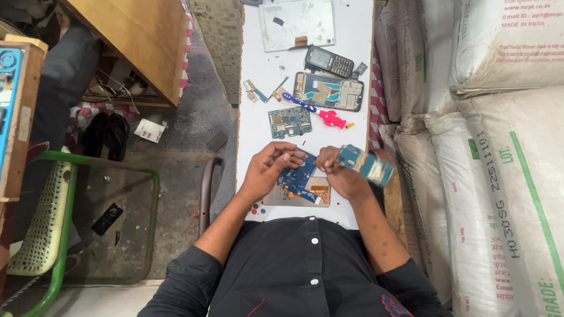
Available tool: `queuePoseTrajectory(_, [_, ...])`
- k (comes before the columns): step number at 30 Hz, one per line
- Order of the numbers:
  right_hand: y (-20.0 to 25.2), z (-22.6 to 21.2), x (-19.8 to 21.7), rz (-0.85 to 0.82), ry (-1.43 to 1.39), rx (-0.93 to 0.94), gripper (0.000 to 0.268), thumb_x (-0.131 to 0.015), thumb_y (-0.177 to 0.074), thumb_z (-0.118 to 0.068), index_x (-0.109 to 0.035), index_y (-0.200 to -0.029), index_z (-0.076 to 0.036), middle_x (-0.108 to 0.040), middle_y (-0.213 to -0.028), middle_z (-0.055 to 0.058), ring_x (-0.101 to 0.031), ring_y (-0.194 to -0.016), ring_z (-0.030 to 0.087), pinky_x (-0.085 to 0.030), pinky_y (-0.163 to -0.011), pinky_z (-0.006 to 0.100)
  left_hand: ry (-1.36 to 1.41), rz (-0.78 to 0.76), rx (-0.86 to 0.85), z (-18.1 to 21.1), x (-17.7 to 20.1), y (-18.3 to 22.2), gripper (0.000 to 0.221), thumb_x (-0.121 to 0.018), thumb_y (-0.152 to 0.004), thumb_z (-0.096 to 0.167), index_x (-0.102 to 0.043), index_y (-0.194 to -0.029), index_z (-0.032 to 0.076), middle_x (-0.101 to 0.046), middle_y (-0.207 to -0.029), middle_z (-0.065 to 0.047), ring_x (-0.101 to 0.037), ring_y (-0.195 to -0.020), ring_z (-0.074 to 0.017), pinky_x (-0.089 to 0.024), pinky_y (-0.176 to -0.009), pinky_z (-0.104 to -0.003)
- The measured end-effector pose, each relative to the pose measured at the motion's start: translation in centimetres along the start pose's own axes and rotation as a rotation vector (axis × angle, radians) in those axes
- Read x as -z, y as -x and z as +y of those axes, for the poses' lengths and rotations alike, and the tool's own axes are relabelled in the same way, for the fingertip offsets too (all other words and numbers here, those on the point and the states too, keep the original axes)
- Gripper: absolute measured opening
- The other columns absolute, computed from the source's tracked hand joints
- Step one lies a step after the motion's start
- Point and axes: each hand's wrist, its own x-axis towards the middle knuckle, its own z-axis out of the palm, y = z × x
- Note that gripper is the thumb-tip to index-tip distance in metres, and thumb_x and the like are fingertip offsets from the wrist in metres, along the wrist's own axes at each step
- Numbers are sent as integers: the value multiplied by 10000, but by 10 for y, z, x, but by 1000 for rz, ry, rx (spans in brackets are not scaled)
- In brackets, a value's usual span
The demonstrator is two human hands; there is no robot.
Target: The person uses a screwdriver to manipulate components on a disassembled mobile phone motherboard. They repeatedly probe and adjust small parts on the circuit board while holding it with the other hand.
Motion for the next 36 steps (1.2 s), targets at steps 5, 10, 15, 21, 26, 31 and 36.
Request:
queuePoseTrajectory(5, [4, 0, 4, -40, -24, 34, 177, -662, -1048, -264, -748, -1015, -113, -529, -786, 4, -425, -784, 155, -358, -782, 329, 7, 5, -9, 0, 0, 0, 265, -522, -1080, 104, -566, -1297, -42, -725, -1214, -209, -720, -1097, -226, -592, -972, -347])
queuePoseTrajectory(10, [4, 2, 4, 41, -81, 47, 236, -636, -1051, -296, -750, -1040, -90, -534, -774, -1, -415, -755, 141, -360, -754, 326, 11, 8, -11, -2, 0, 0, 267, -530, -1072, 93, -565, -1298, -46, -725, -1211, -208, -718, -1088, -225, -587, -964, -346])
queuePoseTrajectory(15, [8, 8, 4, 106, -111, 45, 269, -637, -1052, -281, -746, -1057, -35, -575, -791, -23, -434, -755, 134, -389, -753, 337, 30, -2, -41, 7, -5, 3, 332, -645, -1007, 8, -547, -1320, -40, -703, -1244, -200, -693, -1115, -213, -573, -1009, -346])
queuePoseTrajectory(21, [20, 30, 16, 269, 119, -3, 233, -654, -1027, -184, -715, -1088, 33, -710, -972, 102, -533, -815, 158, -447, -806, 356, 140, -63, -89, 16, -1, 8, 705, -764, -837, -53, -432, -1452, 41, -578, -1398, -162, -661, -1108, -182, -580, -958, -326])
queuePoseTrajectory(26, [25, 33, 12, 302, 314, -53, 246, -651, -1040, -150, -700, -1096, 85, -663, -911, 68, -549, -815, 124, -470, -780, 289, 138, -104, -117, 12, 4, 9, 725, -779, -842, -96, -470, -1490, 11, -571, -1454, -176, -656, -1127, -190, -578, -981, -333])
queuePoseTrajectory(31, [17, 21, -3, 303, 563, -103, 268, -654, -1020, -179, -689, -1066, 83, -650, -929, 54, -565, -806, 100, -480, -757, 247, 165, -64, -82, 7, 4, 8, 734, -768, -845, -101, -471, -1507, 9, -573, -1438, -177, -673, -1113, -189, -593, -957, -313])
queuePoseTrajectory(36, [11, 11, -15, 258, 589, -76, 284, -658, -1030, -223, -676, -1006, 59, -628, -905, 48, -574, -810, 98, -482, -759, 242, 185, 20, 4, 8, -2, 5, 783, -775, -820, -122, -443, -1513, 29, -527, -1419, -157, -670, -1032, -166, -597, -872, -284])
